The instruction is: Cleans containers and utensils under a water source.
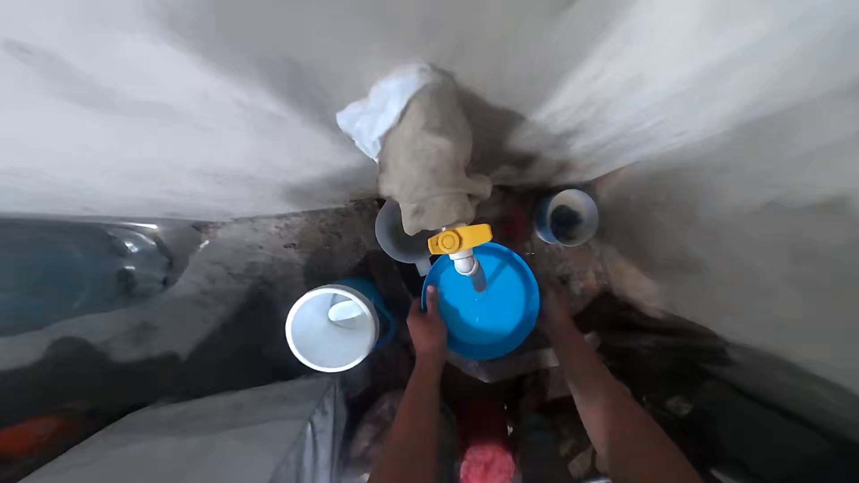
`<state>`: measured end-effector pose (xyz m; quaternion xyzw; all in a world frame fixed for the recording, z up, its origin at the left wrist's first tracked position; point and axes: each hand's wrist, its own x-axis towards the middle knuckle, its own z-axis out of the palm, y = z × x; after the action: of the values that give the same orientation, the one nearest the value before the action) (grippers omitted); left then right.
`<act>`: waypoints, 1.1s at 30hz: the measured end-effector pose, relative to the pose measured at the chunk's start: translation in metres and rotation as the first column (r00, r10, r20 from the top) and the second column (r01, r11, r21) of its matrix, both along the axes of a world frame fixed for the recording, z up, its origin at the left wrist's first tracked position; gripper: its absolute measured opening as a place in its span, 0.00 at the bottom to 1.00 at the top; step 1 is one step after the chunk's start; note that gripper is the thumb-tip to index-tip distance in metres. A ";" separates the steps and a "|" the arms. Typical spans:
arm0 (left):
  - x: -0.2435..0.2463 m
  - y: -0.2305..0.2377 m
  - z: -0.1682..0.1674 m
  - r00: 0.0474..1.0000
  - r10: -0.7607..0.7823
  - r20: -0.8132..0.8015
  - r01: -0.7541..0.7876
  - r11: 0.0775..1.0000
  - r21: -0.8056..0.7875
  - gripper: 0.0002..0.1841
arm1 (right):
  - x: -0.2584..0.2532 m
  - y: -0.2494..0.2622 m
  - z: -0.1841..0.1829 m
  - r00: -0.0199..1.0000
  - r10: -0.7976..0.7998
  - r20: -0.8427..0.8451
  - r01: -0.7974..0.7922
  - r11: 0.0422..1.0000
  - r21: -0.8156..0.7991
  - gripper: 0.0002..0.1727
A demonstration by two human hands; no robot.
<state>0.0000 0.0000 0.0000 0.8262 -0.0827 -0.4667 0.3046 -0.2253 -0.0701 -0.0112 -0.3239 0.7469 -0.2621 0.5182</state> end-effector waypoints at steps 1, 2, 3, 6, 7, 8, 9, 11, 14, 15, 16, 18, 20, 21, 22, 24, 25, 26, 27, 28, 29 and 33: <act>-0.001 -0.003 0.000 1.000 0.016 0.019 -0.015 1.000 -0.023 0.25 | -0.004 -0.009 0.005 0.998 -0.067 -0.008 0.066 0.994 -0.084 0.23; -0.004 -0.007 0.000 0.999 0.031 0.021 -0.030 0.998 -0.049 0.25 | -0.003 -0.010 0.017 0.996 0.019 -0.090 -0.035 0.983 -0.181 0.24; -0.007 -0.011 0.001 0.999 0.033 0.014 -0.032 0.996 -0.080 0.24 | 0.001 -0.003 0.028 0.950 0.214 -0.226 -0.271 0.927 -0.260 0.24; -0.025 -0.023 0.000 1.000 0.009 -0.017 -0.012 0.985 -0.175 0.23 | 0.031 0.021 0.028 0.547 0.590 -0.594 -0.827 0.489 -0.276 0.25; -0.033 -0.026 0.002 1.000 0.007 -0.021 -0.011 0.981 -0.192 0.23 | 0.040 0.023 0.021 0.437 0.599 -0.670 -0.886 0.414 -0.208 0.29; -0.040 -0.026 0.004 1.000 0.009 0.001 -0.009 0.981 -0.191 0.22 | 0.046 0.018 0.014 0.355 0.582 -0.732 -0.906 0.406 -0.117 0.33; -0.047 -0.023 0.006 0.999 0.003 0.043 0.005 0.984 -0.177 0.22 | 0.053 0.009 0.010 0.318 0.567 -0.760 -0.884 0.467 -0.021 0.35; -0.059 -0.013 0.014 0.995 -0.005 0.101 0.018 0.992 -0.121 0.22 | 0.072 -0.019 0.009 0.339 0.585 -0.737 -0.756 0.635 0.156 0.39; -0.064 -0.003 0.025 0.986 0.074 0.148 -0.055 0.990 -0.133 0.23 | 0.103 -0.024 0.008 0.373 0.556 -0.742 -0.699 0.695 0.169 0.40; -0.057 -0.005 0.026 0.985 0.113 0.128 -0.091 0.982 -0.167 0.24 | 0.104 -0.015 0.008 0.374 0.555 -0.743 -0.767 0.635 0.089 0.37; -0.046 -0.009 0.025 0.987 0.139 0.086 -0.121 0.974 -0.191 0.24 | 0.097 -0.004 0.006 0.375 0.578 -0.725 -0.847 0.532 -0.014 0.35; -0.024 -0.018 0.021 0.991 0.133 0.015 -0.127 0.972 -0.199 0.24 | 0.070 0.024 0.001 0.323 0.714 -0.622 -0.944 0.290 -0.158 0.29; -0.013 -0.028 0.013 0.994 0.092 0.058 -0.081 0.982 -0.172 0.25 | 0.045 0.034 0.003 0.185 0.827 -0.532 -0.982 0.182 -0.058 0.29; -0.014 -0.028 0.011 0.991 0.075 0.106 -0.059 0.988 -0.146 0.26 | 0.037 0.032 0.001 0.214 0.823 -0.526 -0.969 0.247 -0.008 0.30; -0.018 -0.025 0.011 0.987 0.052 0.149 -0.035 0.992 -0.120 0.26 | 0.033 0.026 -0.006 0.285 0.770 -0.571 -0.938 0.348 0.000 0.31; -0.035 -0.016 0.022 0.983 -0.002 0.185 0.020 0.995 -0.095 0.26 | 0.047 0.007 -0.012 0.341 0.665 -0.665 -0.876 0.481 0.031 0.35; -0.044 -0.014 0.027 0.985 -0.021 0.170 0.038 0.995 -0.098 0.26 | 0.063 -0.004 -0.008 0.347 0.638 -0.688 -0.848 0.527 0.061 0.38; -0.051 -0.014 0.031 0.990 -0.025 0.139 0.041 0.993 -0.109 0.25 | 0.081 -0.010 0.000 0.361 0.634 -0.684 -0.824 0.560 0.084 0.41; -0.055 -0.015 0.033 0.994 -0.017 0.105 0.030 0.991 -0.127 0.24 | 0.096 -0.011 0.006 0.392 0.619 -0.681 -0.819 0.572 0.049 0.38; -0.054 -0.019 0.033 0.998 -0.001 0.066 0.010 0.989 -0.146 0.23 | 0.103 -0.005 0.011 0.443 0.609 -0.659 -0.833 0.552 -0.050 0.33; -0.049 -0.024 0.033 1.000 0.003 0.022 0.001 0.987 -0.158 0.23 | 0.100 0.005 0.015 0.510 0.630 -0.585 -0.838 0.518 -0.172 0.26; -0.038 -0.040 0.031 0.992 -0.127 -0.015 0.124 0.983 -0.134 0.24 | 0.050 0.037 0.021 0.407 0.762 -0.503 -0.911 0.302 -0.279 0.23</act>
<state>-0.0378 -0.0395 0.0315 0.7918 -0.1620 -0.4880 0.3296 -0.1754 -0.0331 0.0098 -0.8259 0.4251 -0.0904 0.3592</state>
